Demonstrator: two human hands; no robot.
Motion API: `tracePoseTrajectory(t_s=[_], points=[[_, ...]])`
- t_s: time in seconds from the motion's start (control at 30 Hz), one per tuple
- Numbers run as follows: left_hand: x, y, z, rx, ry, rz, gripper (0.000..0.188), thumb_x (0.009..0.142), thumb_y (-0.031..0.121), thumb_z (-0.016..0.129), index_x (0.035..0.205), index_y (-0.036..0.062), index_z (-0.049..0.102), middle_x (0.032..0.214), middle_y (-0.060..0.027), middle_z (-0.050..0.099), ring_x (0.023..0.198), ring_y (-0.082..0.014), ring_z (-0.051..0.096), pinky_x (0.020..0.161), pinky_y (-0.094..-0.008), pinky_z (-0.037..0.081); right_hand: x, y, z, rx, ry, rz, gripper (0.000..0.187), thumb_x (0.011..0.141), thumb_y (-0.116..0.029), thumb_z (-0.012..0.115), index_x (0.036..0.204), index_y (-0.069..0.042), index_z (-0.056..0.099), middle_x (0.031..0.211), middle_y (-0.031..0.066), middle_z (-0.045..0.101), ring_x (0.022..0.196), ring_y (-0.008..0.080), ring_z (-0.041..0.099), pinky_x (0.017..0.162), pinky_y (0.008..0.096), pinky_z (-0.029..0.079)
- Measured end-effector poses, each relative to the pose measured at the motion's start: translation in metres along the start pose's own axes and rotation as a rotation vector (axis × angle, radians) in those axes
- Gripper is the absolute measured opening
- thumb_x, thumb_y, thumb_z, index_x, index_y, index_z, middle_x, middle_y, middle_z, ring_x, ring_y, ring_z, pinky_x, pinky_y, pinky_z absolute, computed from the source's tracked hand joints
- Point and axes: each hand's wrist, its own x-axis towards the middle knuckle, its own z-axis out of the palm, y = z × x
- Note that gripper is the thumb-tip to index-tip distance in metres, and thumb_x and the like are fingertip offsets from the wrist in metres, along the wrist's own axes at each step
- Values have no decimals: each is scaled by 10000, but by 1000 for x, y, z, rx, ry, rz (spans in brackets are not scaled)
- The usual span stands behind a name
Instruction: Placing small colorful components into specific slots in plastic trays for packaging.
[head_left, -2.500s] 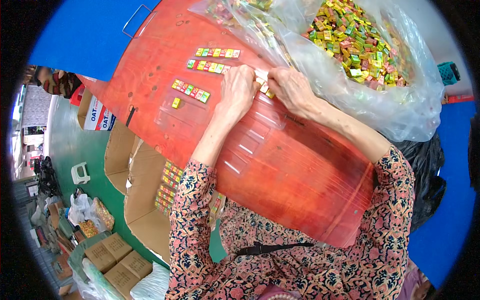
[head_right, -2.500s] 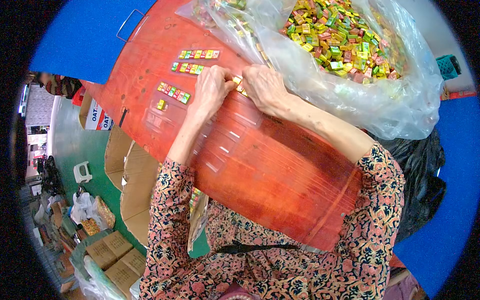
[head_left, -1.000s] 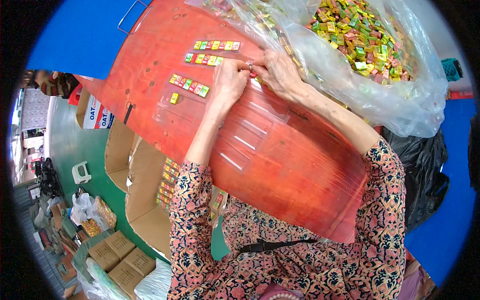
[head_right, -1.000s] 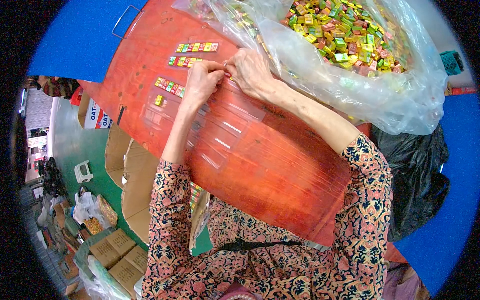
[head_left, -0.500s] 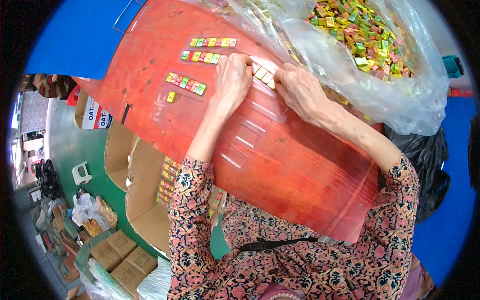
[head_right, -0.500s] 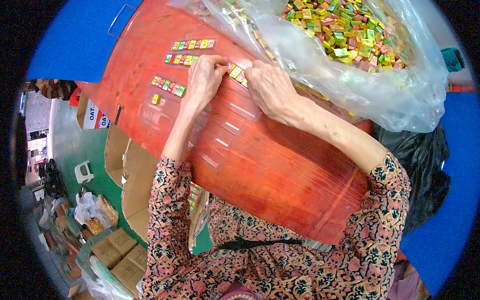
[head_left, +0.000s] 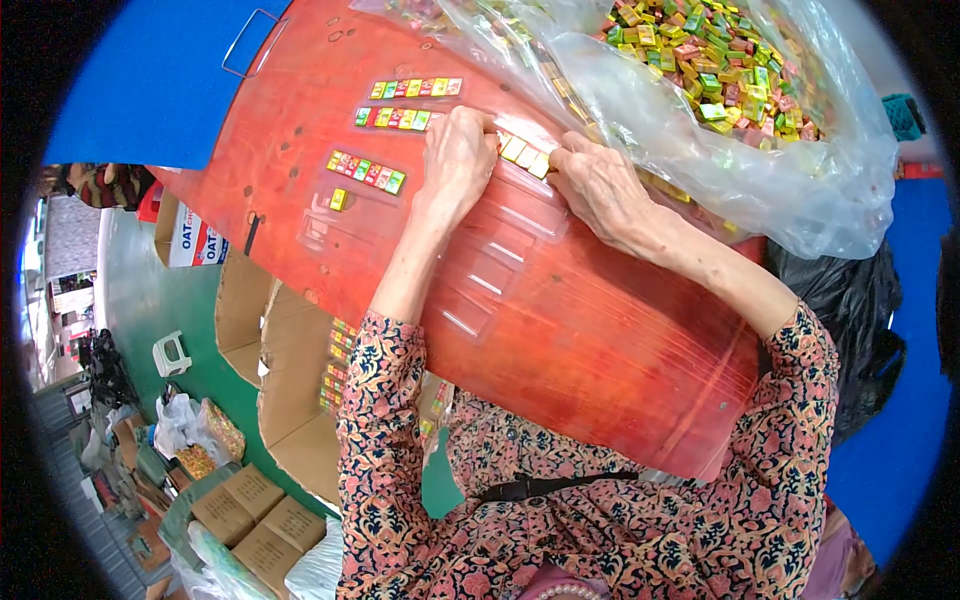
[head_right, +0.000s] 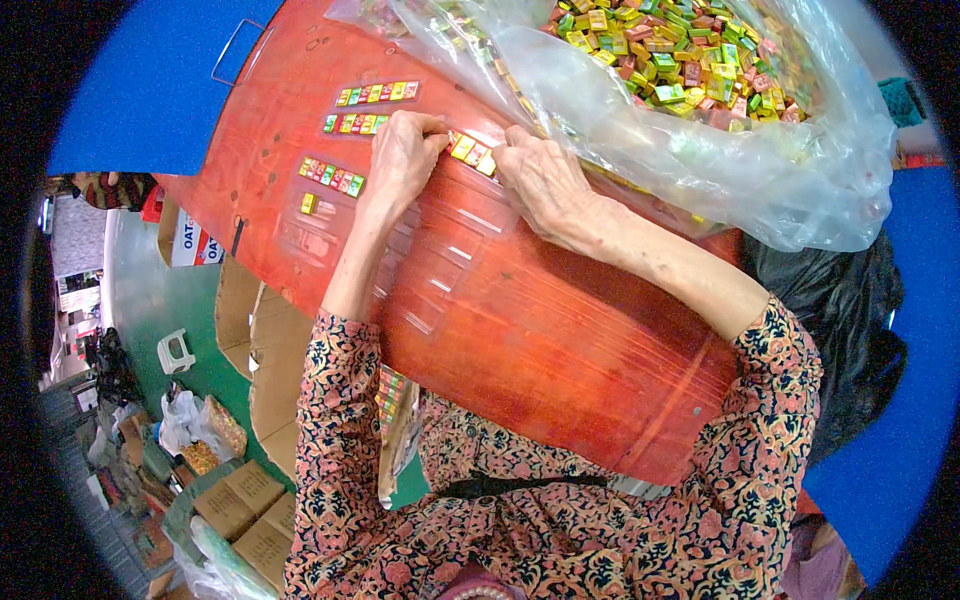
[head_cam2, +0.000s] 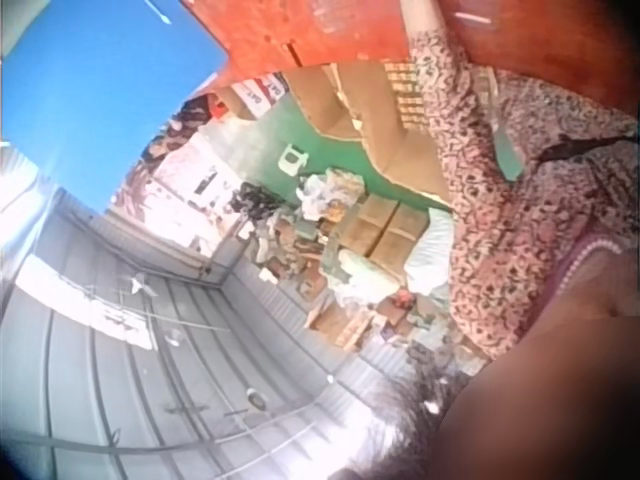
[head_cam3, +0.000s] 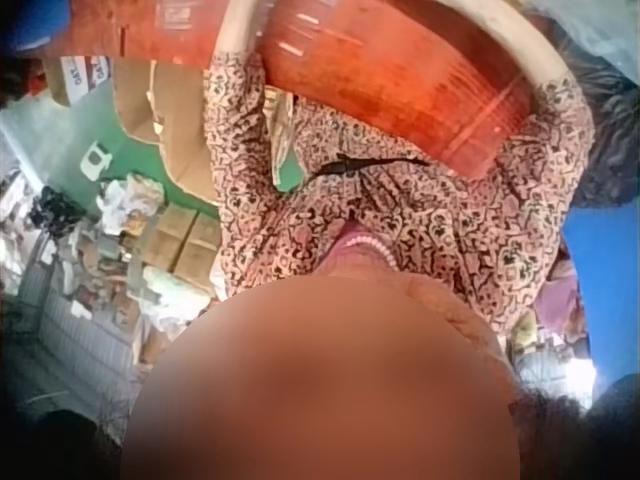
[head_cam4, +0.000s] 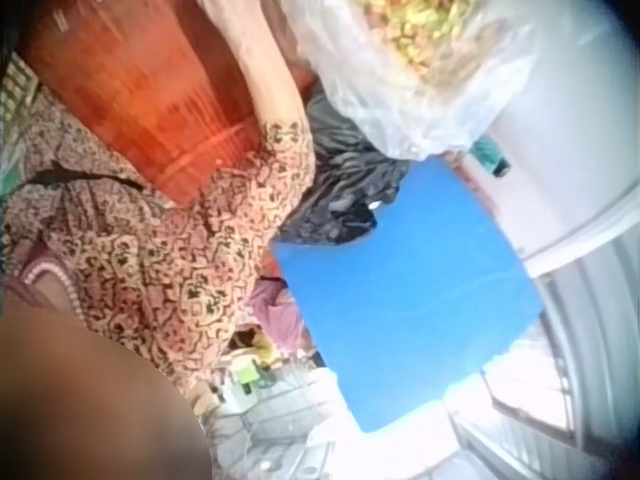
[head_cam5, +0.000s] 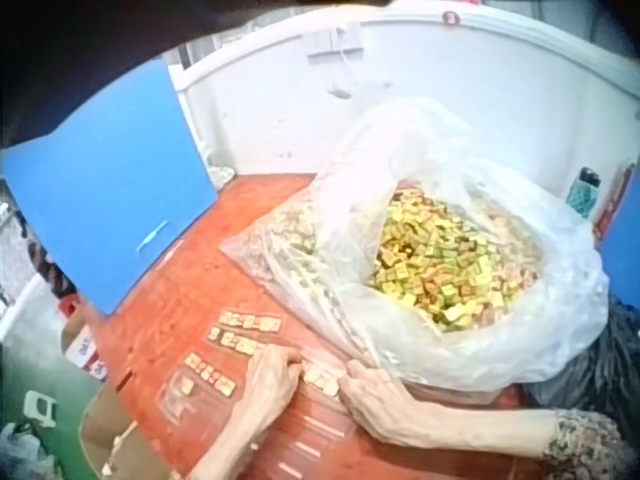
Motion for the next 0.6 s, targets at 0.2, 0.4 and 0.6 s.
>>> tracePoseTrajectory(t_s=[0.2,0.4,0.6], points=[[2,0,-5,-18,-62,-45,184,725,102,600,842,-21,672,805,-189,649,755,-295,637,717,-357,485,5,4,-12,369,-70,214,240,818,-216,594,932,-4,592,704,89,538,620,236,541,544,360,431],[0,-7,-12,-492,-109,-231,171,755,120,613,819,-31,660,668,-150,620,546,-221,589,470,-325,443,18,-1,-12,1343,-249,689,310,921,-285,492,979,6,582,731,29,560,634,90,550,528,201,445],[-9,-10,-27,-1048,-355,-502,219,867,198,571,882,-13,627,631,-49,583,455,-81,502,353,-178,337,26,-11,-7,1585,-169,755,258,930,-130,427,1084,60,509,908,108,580,788,156,609,635,263,530]])
